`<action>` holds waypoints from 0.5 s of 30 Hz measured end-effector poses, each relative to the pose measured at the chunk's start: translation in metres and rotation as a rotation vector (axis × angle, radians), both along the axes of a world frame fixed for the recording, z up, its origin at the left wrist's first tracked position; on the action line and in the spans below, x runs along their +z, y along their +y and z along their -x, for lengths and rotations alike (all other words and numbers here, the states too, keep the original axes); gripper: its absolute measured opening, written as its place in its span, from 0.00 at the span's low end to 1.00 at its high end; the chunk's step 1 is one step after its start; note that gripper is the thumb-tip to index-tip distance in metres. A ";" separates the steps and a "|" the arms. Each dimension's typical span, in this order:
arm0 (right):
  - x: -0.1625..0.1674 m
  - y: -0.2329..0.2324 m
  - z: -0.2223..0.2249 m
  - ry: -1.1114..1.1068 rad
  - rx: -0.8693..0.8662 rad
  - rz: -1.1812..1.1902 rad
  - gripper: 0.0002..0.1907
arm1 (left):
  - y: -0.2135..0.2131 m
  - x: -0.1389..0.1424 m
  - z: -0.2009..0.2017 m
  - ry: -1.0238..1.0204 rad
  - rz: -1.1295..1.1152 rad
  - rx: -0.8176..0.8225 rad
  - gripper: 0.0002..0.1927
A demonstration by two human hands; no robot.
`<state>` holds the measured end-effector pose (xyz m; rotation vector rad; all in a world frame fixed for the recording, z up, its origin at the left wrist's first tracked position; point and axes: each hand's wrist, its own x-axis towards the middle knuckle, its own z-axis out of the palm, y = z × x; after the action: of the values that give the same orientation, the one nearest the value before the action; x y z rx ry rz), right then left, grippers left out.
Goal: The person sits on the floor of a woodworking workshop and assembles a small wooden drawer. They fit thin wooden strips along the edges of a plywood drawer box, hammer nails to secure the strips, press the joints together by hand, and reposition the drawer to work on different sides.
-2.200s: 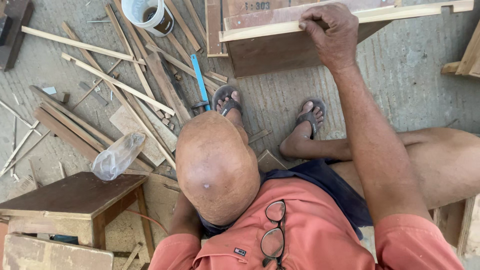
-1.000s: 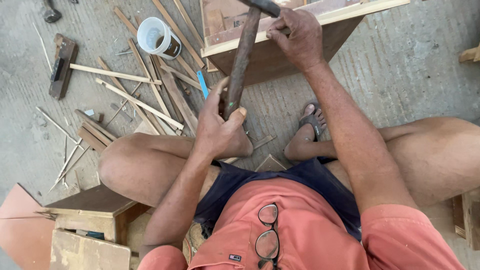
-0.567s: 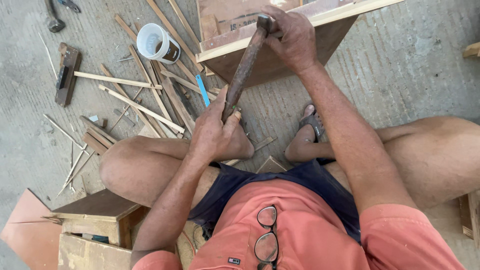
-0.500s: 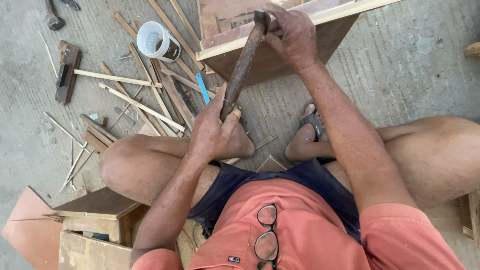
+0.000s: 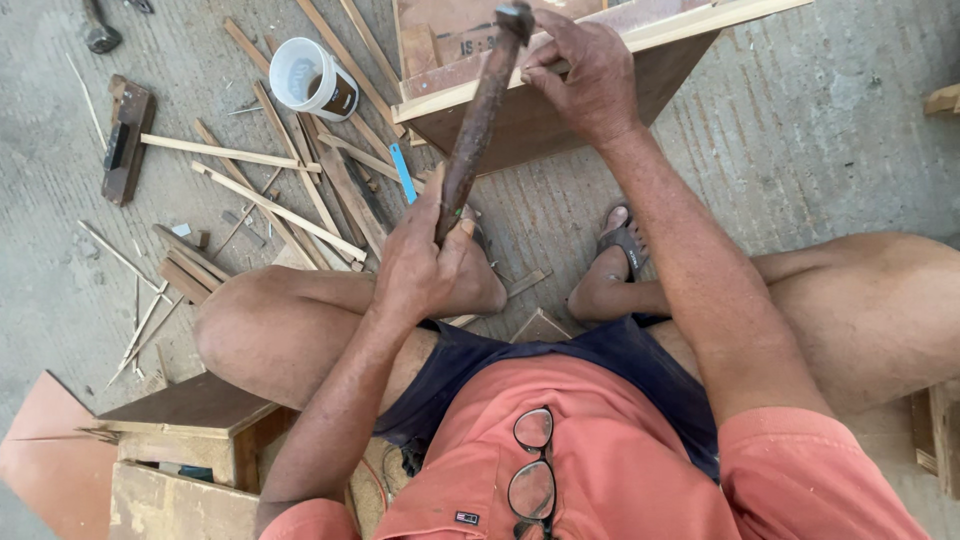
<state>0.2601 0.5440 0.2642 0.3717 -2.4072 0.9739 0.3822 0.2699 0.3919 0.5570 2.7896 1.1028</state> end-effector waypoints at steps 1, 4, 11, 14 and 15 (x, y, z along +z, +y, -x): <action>0.001 -0.001 0.000 0.000 0.000 -0.008 0.32 | -0.001 0.000 0.001 -0.026 -0.007 -0.001 0.35; 0.008 -0.001 -0.001 -0.010 0.013 -0.007 0.31 | -0.005 -0.001 0.002 -0.068 -0.043 0.020 0.33; 0.024 0.013 -0.008 0.072 0.139 -0.206 0.23 | -0.016 -0.025 -0.006 -0.129 -0.029 0.158 0.34; 0.019 0.028 -0.005 0.066 0.126 -0.298 0.15 | -0.019 -0.040 -0.007 -0.097 -0.056 0.160 0.33; 0.015 0.032 -0.006 0.049 0.120 -0.318 0.13 | -0.020 -0.043 -0.008 -0.088 -0.065 0.161 0.32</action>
<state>0.2662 0.5756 0.2788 0.6529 -2.5191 0.6195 0.3901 0.2503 0.3485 0.2859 2.7705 1.2203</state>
